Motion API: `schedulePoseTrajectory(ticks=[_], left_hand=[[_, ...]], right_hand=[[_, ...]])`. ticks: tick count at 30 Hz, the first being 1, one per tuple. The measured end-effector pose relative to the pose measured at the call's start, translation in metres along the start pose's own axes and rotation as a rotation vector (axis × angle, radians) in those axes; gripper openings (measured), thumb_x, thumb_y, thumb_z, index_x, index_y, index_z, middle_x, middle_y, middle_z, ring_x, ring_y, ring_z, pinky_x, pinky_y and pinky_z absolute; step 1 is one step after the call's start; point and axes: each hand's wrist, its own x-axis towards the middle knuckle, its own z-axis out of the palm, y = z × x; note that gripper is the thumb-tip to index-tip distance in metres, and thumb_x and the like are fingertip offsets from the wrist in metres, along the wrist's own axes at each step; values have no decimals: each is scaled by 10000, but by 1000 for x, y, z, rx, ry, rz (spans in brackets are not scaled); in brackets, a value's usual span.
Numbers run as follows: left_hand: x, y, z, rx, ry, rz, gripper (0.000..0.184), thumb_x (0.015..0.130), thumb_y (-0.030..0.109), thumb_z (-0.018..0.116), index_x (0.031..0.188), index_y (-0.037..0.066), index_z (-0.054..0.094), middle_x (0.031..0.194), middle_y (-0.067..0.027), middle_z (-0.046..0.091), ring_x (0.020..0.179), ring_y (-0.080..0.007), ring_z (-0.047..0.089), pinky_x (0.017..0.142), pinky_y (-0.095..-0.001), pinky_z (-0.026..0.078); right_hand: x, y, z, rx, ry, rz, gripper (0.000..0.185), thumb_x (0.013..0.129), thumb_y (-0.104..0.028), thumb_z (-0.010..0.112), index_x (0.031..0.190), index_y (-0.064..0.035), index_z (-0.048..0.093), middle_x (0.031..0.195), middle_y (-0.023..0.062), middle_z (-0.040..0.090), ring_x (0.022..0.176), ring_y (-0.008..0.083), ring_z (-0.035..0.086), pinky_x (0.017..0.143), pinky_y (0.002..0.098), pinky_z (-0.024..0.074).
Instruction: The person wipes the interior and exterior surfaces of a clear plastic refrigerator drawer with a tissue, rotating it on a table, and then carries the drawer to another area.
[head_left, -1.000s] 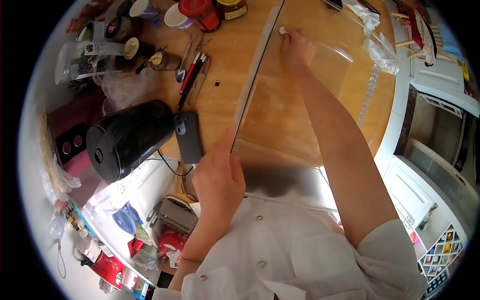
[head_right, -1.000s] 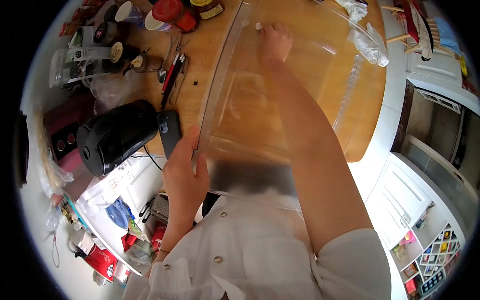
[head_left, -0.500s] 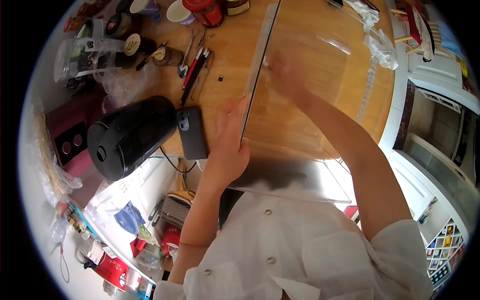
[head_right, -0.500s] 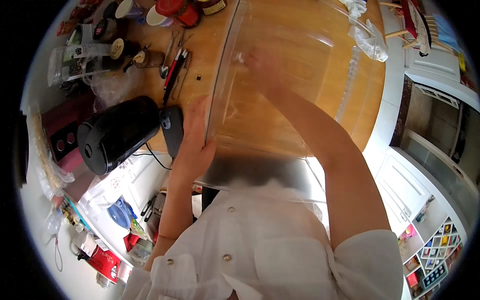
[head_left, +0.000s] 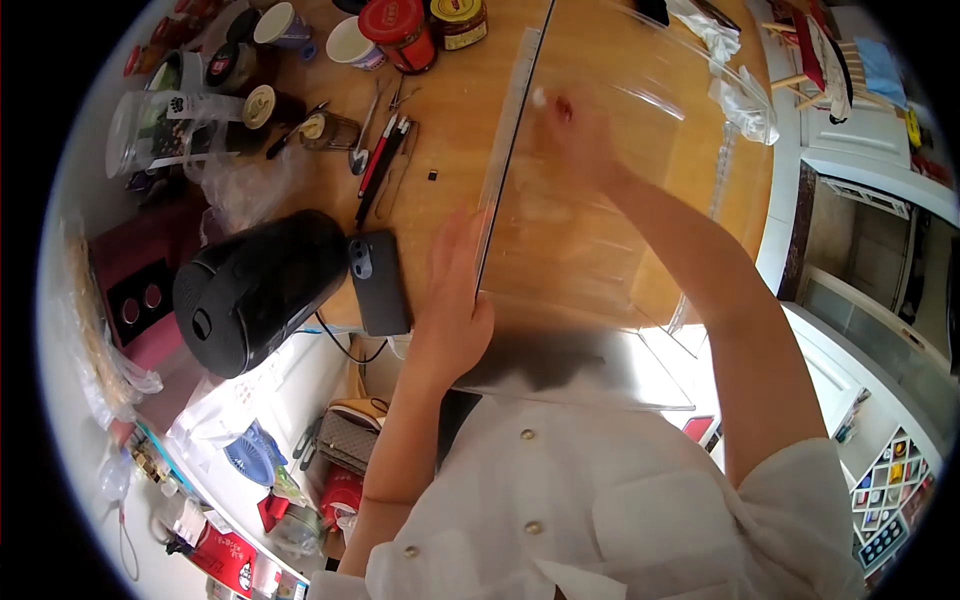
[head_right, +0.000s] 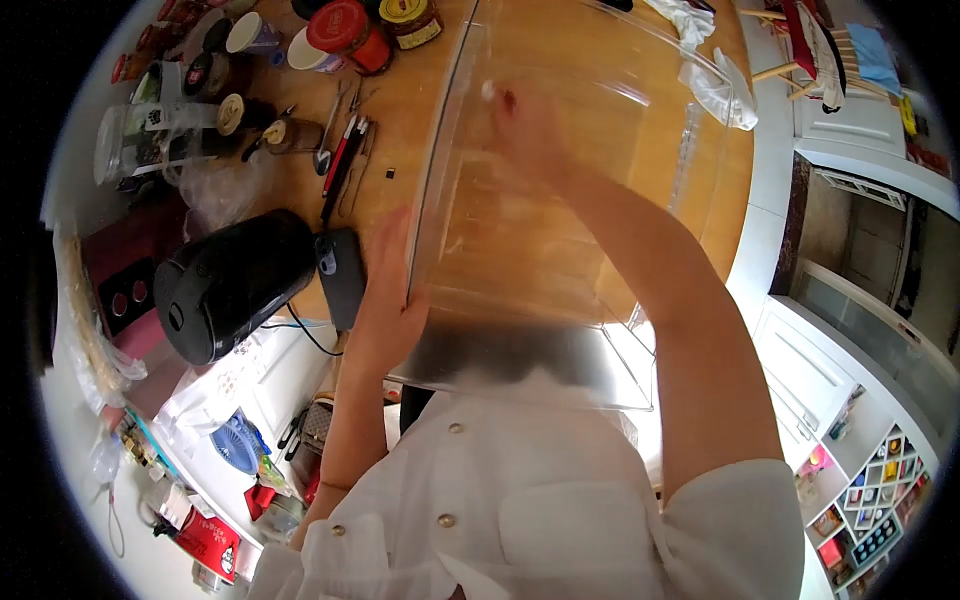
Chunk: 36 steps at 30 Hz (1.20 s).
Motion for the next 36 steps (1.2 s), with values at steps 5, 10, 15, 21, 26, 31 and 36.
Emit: schedulePoseTrajectory(ticks=[5,10,15,21,26,31,36], left_hand=[[1,3,-1,-47,-45,-24,772,679,-152,354,1423,50,321,1417,-220,324,1351,-389,279,1124,-396,223],[3,1,-2,-95,-46,2,769,651,-165,339,1397,22,333,1366,-212,377,1314,-376,341,1111,-382,257],[3,-1,-1,-94,-5,36,762,645,-166,340,1386,15,347,1352,-205,389,1306,-370,358,1100,-371,278],[0,-1,1,-139,18,-30,780,654,-157,378,1395,86,384,1405,-185,361,1350,-357,311,1087,-332,267],[-1,-5,3,-90,51,7,789,653,-153,390,1399,103,389,1422,-183,349,1366,-348,286,1090,-325,253],[0,-1,0,-54,22,22,795,641,-157,376,1398,87,382,1401,-180,365,1340,-353,314,1092,-340,259],[1,-2,0,-62,-7,33,796,638,-155,364,1403,65,360,1381,-180,382,1320,-354,335,1094,-349,265]], right_hand=[[47,26,27,-455,315,-97,135,858,-175,584,907,-102,685,820,71,648,801,258,619,761,394,461],[47,39,51,-498,322,-121,134,828,-158,581,896,-122,690,865,42,648,876,259,609,804,396,455],[57,38,8,-767,-65,-616,193,780,-152,605,950,-78,656,922,60,615,879,261,611,740,385,487],[65,71,-9,-1047,-204,-713,215,787,-192,603,943,-48,634,963,114,603,824,281,632,720,422,508],[36,93,-43,-947,-47,-507,159,782,-75,583,937,-75,622,885,97,592,770,266,634,637,399,505],[13,102,-74,-863,142,103,120,852,-143,560,932,-85,628,1000,131,622,871,316,628,702,440,502],[23,105,-43,-647,212,283,216,827,-137,566,1034,-91,609,1069,143,620,942,343,625,775,454,499]])
